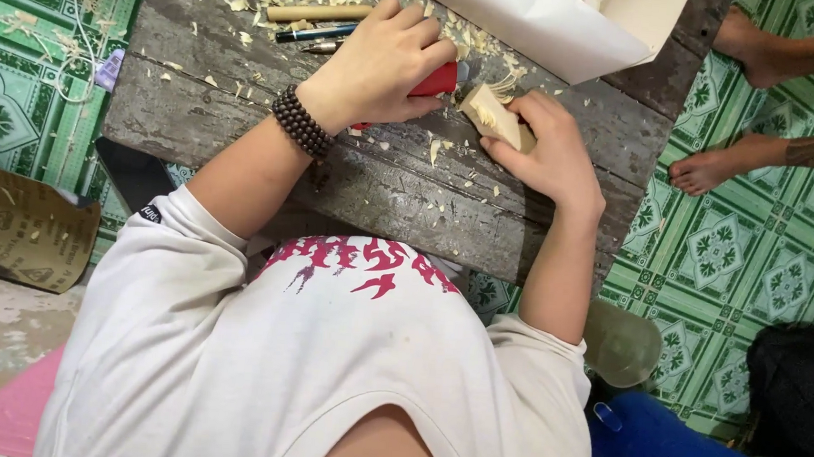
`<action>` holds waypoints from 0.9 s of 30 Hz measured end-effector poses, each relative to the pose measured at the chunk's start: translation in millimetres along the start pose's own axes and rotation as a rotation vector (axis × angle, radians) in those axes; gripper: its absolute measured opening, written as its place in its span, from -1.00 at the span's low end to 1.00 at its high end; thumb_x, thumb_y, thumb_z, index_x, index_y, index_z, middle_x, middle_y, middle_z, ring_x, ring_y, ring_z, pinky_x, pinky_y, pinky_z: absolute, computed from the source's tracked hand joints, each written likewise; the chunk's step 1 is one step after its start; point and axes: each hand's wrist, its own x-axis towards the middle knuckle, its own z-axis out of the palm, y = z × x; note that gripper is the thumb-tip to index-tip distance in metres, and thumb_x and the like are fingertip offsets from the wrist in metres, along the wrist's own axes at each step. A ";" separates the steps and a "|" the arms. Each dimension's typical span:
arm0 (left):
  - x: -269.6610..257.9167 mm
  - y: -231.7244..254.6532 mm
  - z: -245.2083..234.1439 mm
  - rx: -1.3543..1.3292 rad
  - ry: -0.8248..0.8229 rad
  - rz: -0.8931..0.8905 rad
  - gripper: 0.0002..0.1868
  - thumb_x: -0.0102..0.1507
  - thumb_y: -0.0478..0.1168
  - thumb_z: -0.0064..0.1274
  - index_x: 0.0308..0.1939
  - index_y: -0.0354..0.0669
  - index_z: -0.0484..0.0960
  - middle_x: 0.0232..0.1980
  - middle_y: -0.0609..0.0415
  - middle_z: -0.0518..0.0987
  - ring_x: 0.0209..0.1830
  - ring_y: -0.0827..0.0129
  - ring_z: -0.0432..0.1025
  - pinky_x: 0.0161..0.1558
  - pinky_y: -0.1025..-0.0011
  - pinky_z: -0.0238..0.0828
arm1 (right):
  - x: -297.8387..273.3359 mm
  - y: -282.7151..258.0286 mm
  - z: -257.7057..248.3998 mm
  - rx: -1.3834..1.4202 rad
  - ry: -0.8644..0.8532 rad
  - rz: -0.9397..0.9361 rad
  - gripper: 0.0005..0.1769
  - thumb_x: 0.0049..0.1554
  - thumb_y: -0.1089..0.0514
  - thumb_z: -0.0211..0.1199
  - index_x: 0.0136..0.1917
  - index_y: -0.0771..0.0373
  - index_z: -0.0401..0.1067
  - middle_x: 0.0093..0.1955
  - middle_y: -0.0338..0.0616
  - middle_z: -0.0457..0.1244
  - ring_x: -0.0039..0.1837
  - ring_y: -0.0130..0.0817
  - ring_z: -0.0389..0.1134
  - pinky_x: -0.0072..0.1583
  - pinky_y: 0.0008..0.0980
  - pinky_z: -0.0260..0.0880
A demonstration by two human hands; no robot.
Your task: The person carves a small wooden figure or object using a hand-held carving knife at a workbench.
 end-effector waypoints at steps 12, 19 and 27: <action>16.2 10.6 -22.8 -0.418 0.225 -0.087 -0.48 0.22 -0.31 0.36 0.19 -0.24 0.47 -0.01 -0.01 0.48 -0.20 0.17 0.41 -0.09 0.32 0.44 | -3.8 31.6 26.8 1.154 0.327 0.254 -0.28 0.09 0.35 0.28 0.48 0.32 0.13 0.09 0.06 0.31 0.09 -0.07 0.44 0.18 -0.18 0.56; 18.5 24.1 -16.1 -0.352 0.245 0.062 -0.48 0.20 -0.26 0.38 0.22 -0.20 0.57 0.02 0.07 0.56 -0.23 0.31 0.44 -0.05 0.42 0.42 | 0.6 13.8 35.5 1.305 0.383 0.354 -0.51 0.13 0.36 0.23 0.33 0.44 0.31 0.03 -0.01 0.34 -0.13 -0.39 0.35 -0.09 -0.51 0.40; 16.0 20.0 -13.0 -0.256 0.203 0.032 -0.44 0.22 -0.22 0.36 0.30 -0.07 0.60 0.05 0.10 0.55 -0.18 0.36 0.40 0.03 0.42 0.29 | -1.4 10.9 42.8 1.256 0.349 0.357 -0.51 0.21 0.37 0.19 0.38 0.38 0.19 0.09 0.05 0.31 -0.10 -0.28 0.37 -0.06 -0.40 0.46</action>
